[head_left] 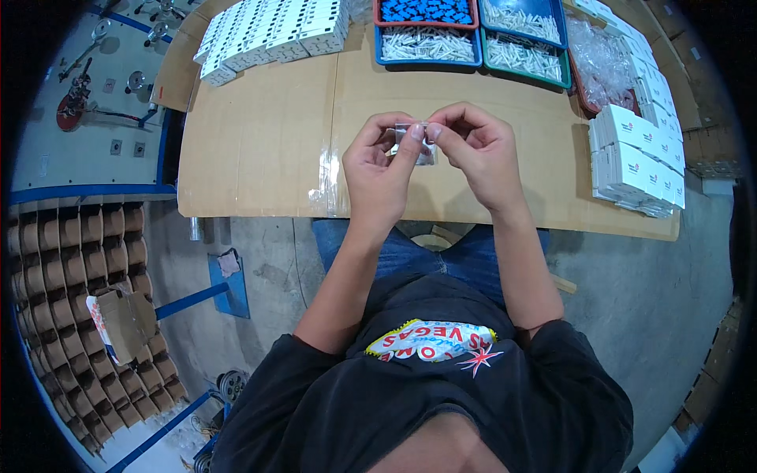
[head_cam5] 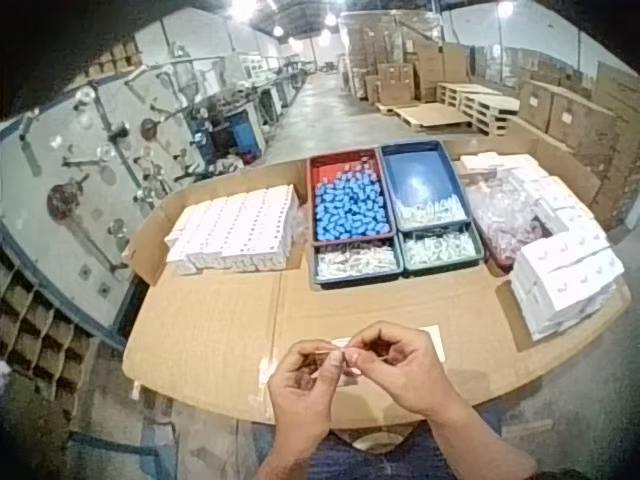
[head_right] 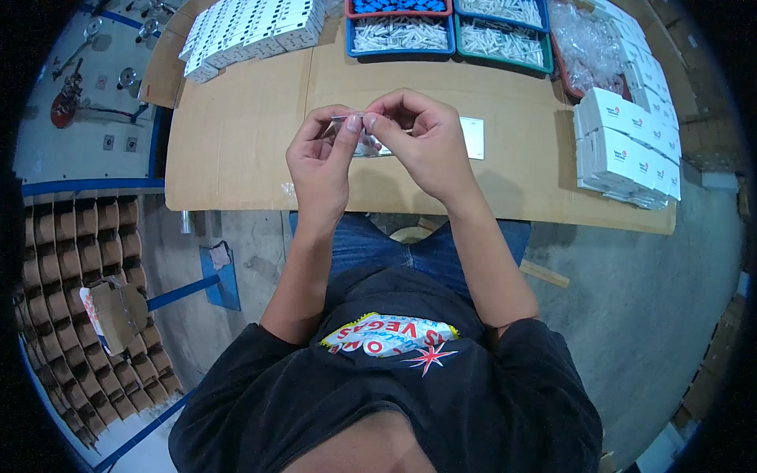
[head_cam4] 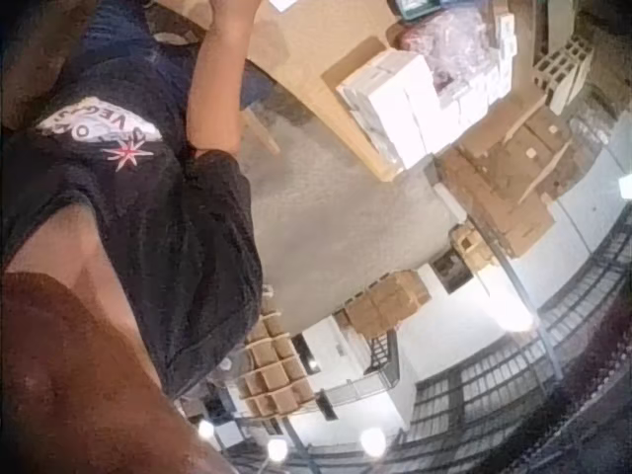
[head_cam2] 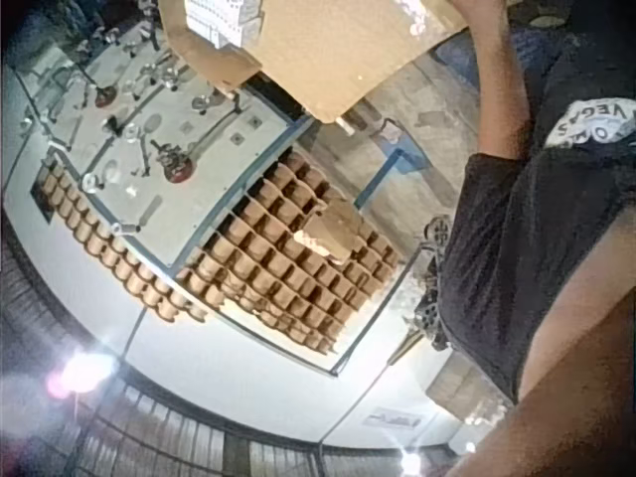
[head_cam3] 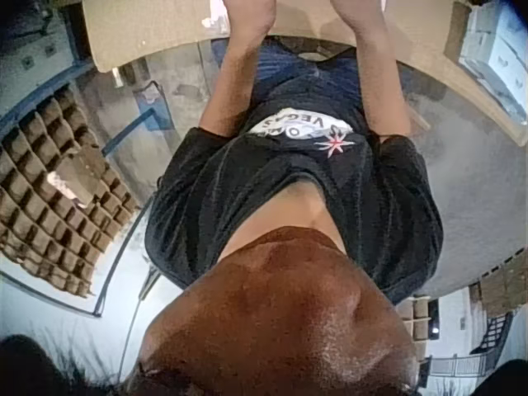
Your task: The person assembles a small electrical switch unit by hand. They open a white cardboard box, place a plastic bag containing white plastic parts into the box, add a blue plastic component, and then close the box. The process is performed at a table with trays of parts and stacks of boxes.
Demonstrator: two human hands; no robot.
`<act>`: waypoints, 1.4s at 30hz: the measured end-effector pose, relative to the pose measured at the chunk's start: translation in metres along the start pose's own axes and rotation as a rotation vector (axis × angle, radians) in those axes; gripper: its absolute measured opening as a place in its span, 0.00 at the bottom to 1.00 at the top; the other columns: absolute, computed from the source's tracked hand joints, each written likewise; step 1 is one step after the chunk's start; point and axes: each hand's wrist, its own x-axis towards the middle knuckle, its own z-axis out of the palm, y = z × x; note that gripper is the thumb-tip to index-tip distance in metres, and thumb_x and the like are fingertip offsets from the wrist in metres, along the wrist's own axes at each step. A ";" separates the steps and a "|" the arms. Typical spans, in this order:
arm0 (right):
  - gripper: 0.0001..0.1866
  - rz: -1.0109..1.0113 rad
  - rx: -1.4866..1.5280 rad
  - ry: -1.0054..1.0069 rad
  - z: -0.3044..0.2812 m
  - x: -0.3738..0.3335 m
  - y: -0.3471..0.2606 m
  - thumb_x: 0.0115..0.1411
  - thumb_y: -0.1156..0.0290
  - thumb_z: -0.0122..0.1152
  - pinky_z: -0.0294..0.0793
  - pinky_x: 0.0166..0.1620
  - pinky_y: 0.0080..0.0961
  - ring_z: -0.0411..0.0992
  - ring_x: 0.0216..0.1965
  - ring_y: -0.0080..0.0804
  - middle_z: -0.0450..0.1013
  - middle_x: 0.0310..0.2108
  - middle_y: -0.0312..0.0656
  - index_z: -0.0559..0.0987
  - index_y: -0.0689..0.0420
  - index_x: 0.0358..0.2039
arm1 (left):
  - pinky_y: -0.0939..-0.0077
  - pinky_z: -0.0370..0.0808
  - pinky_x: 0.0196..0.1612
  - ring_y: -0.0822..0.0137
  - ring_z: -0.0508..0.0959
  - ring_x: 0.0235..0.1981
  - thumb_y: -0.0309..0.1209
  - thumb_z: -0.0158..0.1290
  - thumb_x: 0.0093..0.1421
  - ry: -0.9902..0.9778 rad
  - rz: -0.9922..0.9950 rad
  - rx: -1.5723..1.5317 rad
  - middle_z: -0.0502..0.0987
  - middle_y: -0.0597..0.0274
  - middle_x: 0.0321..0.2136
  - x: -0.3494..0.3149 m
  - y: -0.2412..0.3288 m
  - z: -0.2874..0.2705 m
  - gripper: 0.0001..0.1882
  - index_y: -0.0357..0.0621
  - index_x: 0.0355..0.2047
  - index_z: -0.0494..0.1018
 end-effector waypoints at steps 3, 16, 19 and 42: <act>0.06 0.018 0.044 -0.008 0.000 0.001 0.002 0.64 0.76 0.66 0.76 0.38 0.16 0.76 0.34 0.17 0.80 0.33 0.36 0.82 0.64 0.39 | 0.79 0.79 0.38 0.77 0.79 0.36 0.27 0.58 0.69 0.028 -0.028 -0.026 0.80 0.63 0.36 0.000 -0.001 0.000 0.08 0.35 0.44 0.75; 0.07 0.047 0.053 0.022 -0.009 0.010 0.018 0.66 0.74 0.64 0.74 0.31 0.15 0.73 0.27 0.17 0.78 0.29 0.35 0.82 0.63 0.43 | 0.68 0.83 0.39 0.67 0.82 0.39 0.41 0.43 0.77 -0.116 -0.450 -0.256 0.80 0.55 0.42 0.014 -0.010 -0.020 0.20 0.36 0.55 0.71; 0.09 0.052 -0.025 0.006 -0.019 0.016 0.034 0.66 0.75 0.63 0.74 0.33 0.16 0.74 0.29 0.18 0.78 0.30 0.36 0.82 0.63 0.45 | 0.68 0.83 0.40 0.68 0.81 0.33 0.42 0.44 0.76 -0.175 -0.544 -0.118 0.81 0.54 0.42 0.019 -0.032 -0.041 0.21 0.36 0.54 0.73; 0.09 -0.052 -0.736 -0.119 -0.039 0.019 0.140 0.60 0.74 0.66 0.78 0.42 0.35 0.79 0.38 0.44 0.80 0.39 0.46 0.83 0.61 0.40 | 0.82 0.72 0.29 0.79 0.75 0.27 0.24 0.62 0.62 -0.022 -0.193 0.583 0.80 0.62 0.35 0.012 -0.138 -0.072 0.17 0.37 0.51 0.78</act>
